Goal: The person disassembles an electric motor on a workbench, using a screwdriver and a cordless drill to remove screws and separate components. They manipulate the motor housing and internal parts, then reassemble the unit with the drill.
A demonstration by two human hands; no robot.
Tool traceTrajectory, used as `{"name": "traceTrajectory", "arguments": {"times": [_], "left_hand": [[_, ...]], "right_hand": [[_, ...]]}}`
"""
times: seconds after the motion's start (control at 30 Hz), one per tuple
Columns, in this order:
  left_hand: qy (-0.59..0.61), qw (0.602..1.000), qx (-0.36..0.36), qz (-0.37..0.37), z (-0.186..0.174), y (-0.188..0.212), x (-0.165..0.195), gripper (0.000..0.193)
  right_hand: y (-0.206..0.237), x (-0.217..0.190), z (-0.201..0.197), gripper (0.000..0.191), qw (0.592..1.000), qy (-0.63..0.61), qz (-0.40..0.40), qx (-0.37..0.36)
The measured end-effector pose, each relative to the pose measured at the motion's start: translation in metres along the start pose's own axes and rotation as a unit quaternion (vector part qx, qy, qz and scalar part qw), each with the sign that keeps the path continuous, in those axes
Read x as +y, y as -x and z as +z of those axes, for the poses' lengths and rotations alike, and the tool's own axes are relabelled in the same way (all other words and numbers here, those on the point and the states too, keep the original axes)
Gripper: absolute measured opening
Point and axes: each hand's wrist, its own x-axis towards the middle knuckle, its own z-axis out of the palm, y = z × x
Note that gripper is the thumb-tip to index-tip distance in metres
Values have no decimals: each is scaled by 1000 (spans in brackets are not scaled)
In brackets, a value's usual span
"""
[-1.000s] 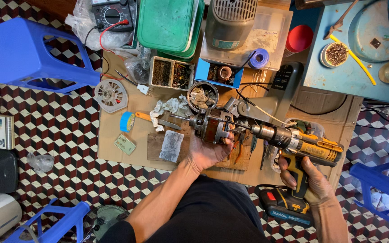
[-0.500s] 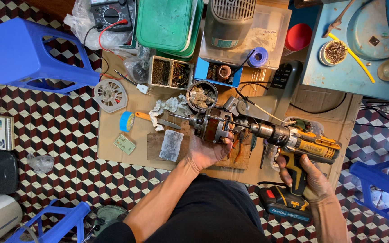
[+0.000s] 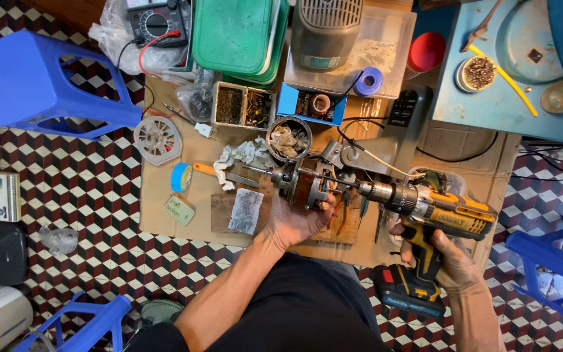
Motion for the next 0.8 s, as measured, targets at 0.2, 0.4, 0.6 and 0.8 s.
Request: {"name": "traceTrajectory", "arguments": {"times": [0.2, 0.4, 0.6, 0.8], "left_hand": [[-23, 997, 71, 4, -13, -12, -7, 72], [-65, 959, 266, 71, -3, -20, -22, 97], [-96, 989, 95, 58, 4, -18, -29, 89], [-128, 986, 76, 71, 6, -15, -31, 95]], "right_hand": [[63, 5, -17, 60, 985, -33, -153, 75], [78, 28, -77, 59, 930, -75, -238, 271], [18, 55, -134, 56, 936, -181, -210, 219], [2, 67, -139, 60, 938, -217, -141, 232]]}}
